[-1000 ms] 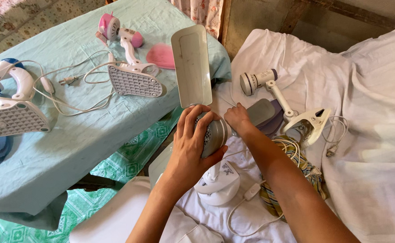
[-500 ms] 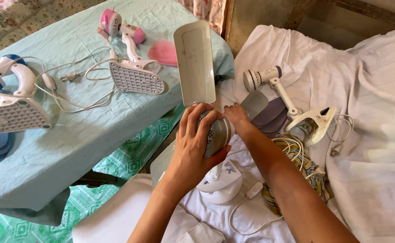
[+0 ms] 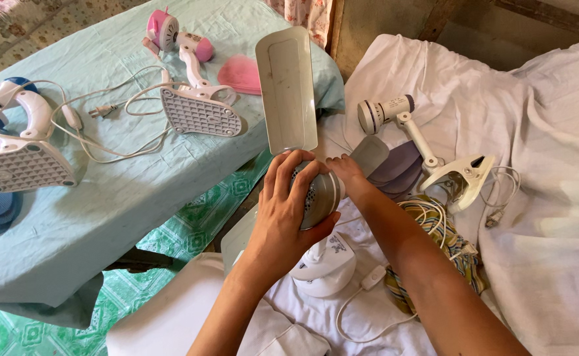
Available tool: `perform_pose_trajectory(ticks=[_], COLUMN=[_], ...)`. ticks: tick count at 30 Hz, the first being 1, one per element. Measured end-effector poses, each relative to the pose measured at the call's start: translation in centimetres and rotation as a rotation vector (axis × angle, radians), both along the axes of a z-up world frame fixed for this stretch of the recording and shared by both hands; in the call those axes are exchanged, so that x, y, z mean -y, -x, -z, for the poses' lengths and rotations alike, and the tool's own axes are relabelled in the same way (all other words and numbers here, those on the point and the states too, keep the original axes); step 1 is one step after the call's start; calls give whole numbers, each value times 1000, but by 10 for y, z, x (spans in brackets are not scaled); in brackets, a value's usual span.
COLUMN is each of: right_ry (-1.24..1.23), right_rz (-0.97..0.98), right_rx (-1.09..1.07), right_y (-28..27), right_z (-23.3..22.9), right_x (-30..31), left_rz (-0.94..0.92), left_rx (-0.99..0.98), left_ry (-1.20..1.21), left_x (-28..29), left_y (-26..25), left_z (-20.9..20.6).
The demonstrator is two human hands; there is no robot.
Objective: The person assembles a small electric fan by attaching three fan blades to the central hub and securing them. They then place the assembled fan unit onto its base and handle a purple plastic cover.
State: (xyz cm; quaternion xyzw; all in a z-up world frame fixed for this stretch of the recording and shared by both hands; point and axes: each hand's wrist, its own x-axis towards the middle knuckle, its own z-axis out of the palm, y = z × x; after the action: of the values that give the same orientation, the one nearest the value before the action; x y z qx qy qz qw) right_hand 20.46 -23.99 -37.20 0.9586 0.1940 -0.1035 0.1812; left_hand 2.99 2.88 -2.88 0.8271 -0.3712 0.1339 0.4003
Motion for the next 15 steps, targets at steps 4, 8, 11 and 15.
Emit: perform_pose_trajectory(ticks=[4, 8, 11, 15], right_ry=[-5, 42, 58, -9], right_rz=[43, 7, 56, 74], right_rx=[-17, -10, -109, -117], right_y=[4, 10, 13, 17], right_z=[-4, -21, -35, -40], right_x=[-3, -8, -14, -14], left_rz=[-4, -4, -1, -6], left_rx=[-8, -3, -7, -3], left_ry=[-1, 0, 2, -2], left_x=[-2, -2, -3, -1], left_y=[1, 0, 1, 2], left_z=[0, 0, 0, -1])
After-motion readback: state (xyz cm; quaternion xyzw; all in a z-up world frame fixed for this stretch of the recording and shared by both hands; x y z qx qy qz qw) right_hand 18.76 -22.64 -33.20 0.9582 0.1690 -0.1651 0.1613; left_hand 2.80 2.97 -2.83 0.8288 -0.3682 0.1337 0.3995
